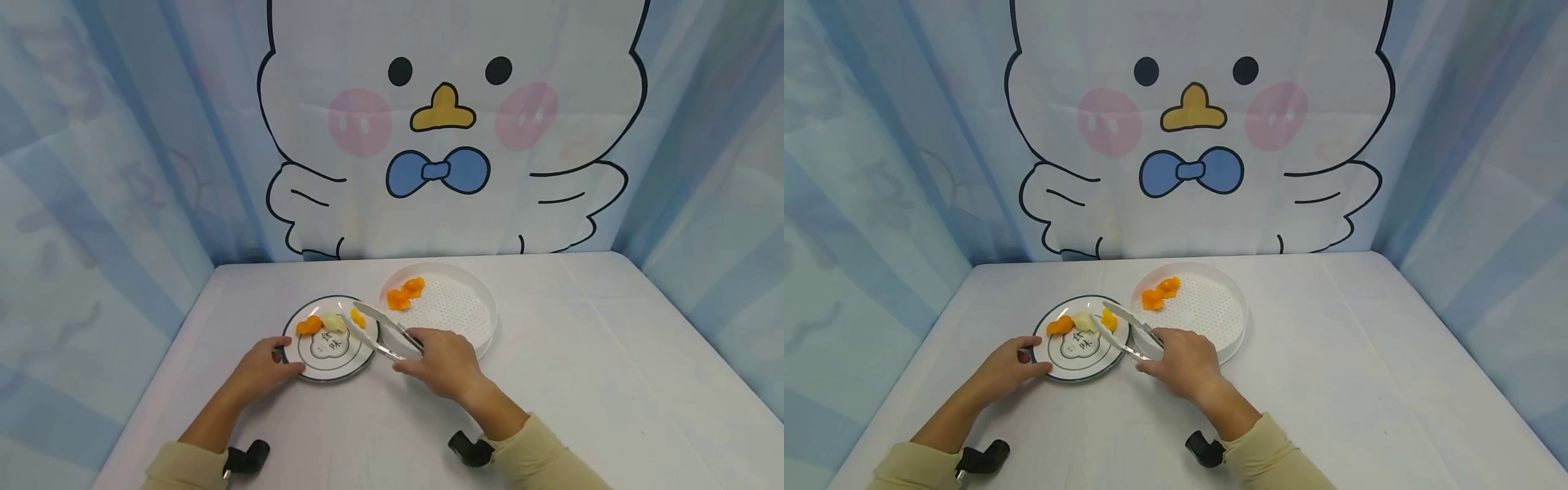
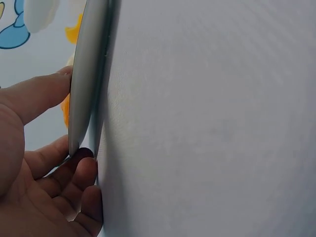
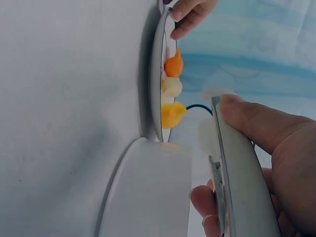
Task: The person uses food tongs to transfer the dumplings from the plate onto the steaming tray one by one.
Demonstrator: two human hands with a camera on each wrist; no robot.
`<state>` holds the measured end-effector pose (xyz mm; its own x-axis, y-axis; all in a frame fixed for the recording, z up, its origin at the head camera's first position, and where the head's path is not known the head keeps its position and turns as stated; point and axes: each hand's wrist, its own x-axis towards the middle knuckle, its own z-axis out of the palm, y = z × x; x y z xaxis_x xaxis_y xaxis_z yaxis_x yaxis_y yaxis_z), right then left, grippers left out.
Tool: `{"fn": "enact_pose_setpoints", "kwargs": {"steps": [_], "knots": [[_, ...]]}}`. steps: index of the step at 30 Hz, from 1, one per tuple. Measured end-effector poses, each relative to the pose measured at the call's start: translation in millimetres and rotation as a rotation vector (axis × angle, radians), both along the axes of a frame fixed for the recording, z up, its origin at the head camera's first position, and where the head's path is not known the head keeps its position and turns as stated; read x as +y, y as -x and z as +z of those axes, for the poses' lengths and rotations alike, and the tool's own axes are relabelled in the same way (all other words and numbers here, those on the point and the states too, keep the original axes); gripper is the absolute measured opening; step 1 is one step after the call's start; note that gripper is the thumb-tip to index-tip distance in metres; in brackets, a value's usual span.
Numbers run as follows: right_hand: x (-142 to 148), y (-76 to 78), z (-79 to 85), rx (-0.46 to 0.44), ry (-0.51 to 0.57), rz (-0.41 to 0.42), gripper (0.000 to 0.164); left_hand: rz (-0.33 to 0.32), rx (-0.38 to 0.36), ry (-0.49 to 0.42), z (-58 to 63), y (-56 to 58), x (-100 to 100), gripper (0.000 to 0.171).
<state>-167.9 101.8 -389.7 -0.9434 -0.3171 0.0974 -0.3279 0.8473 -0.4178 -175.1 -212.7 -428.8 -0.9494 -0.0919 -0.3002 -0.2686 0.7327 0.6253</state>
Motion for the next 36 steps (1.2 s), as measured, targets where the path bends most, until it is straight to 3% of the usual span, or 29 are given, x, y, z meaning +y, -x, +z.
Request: {"fn": "enact_pose_setpoints", "kwargs": {"steps": [9, 17, 36], "knots": [[-6.3, -4.5, -2.3, -0.019, -0.012, 0.009, 0.061, -0.011, 0.019, 0.028, 2.1, 5.6, -2.1, 0.072], [-10.1, -8.4, -7.3, 0.027, -0.007, 0.017, 0.056, -0.005, 0.003, 0.026, 2.6, 7.9, -2.0, 0.073], [-14.7, -10.9, -8.3, 0.028, -0.075, 0.008, 0.055, 0.002, -0.029, 0.039, 1.0, -1.1, -5.7, 0.074]]}}
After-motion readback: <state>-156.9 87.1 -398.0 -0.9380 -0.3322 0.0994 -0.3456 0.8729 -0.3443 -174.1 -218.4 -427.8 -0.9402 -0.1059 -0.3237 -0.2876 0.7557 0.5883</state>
